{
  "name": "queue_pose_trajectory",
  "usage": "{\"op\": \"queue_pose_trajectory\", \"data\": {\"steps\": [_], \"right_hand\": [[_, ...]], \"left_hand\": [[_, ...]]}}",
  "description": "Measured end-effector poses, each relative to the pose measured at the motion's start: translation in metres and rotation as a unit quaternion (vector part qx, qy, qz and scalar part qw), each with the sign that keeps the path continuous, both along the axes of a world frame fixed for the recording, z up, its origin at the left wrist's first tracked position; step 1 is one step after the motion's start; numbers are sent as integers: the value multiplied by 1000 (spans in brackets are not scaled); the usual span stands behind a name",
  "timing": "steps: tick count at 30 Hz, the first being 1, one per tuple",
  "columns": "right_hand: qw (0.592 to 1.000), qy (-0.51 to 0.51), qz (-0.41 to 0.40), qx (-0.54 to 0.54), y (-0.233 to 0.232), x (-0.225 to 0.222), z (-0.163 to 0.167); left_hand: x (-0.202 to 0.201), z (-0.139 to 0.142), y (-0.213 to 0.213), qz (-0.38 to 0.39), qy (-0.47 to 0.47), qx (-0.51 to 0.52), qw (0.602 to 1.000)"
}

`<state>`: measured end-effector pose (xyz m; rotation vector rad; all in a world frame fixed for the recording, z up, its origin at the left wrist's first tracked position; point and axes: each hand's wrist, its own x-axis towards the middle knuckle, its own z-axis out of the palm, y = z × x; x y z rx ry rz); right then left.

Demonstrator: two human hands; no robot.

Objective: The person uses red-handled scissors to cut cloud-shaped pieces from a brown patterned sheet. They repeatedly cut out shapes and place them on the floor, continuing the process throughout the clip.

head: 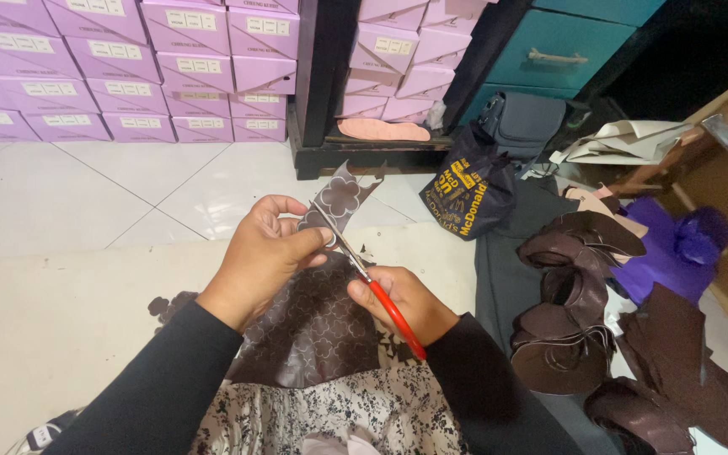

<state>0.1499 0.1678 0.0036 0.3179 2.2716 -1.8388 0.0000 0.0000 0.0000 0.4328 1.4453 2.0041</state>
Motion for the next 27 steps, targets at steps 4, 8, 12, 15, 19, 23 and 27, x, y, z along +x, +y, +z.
{"op": "queue_pose_trajectory", "data": {"steps": [4, 8, 12, 15, 19, 23, 27], "right_hand": [[1000, 14, 8, -2, 5, 1, -5], [999, 36, 26, -3, 5, 1, -10], [998, 44, 26, 23, 7, 2, -12], [998, 53, 37, 9, 9, 2, -13], [998, 59, 15, -13, 9, 3, -18], [997, 66, 8, -36, 10, 1, -20], [996, 49, 29, -75, 15, 2, -18]], "left_hand": [[1, -2, -2, -3, 7, -2, 1000], [-2, -6, -1, -20, 3, -22, 1000], [1, -7, 2, -51, 11, -25, 998], [2, -4, -1, -65, -12, -36, 997], [5, 3, 1, -73, -33, -25, 997], [13, 4, 5, -76, -71, -24, 994], [12, 2, 5, -76, -61, -30, 995]]}}
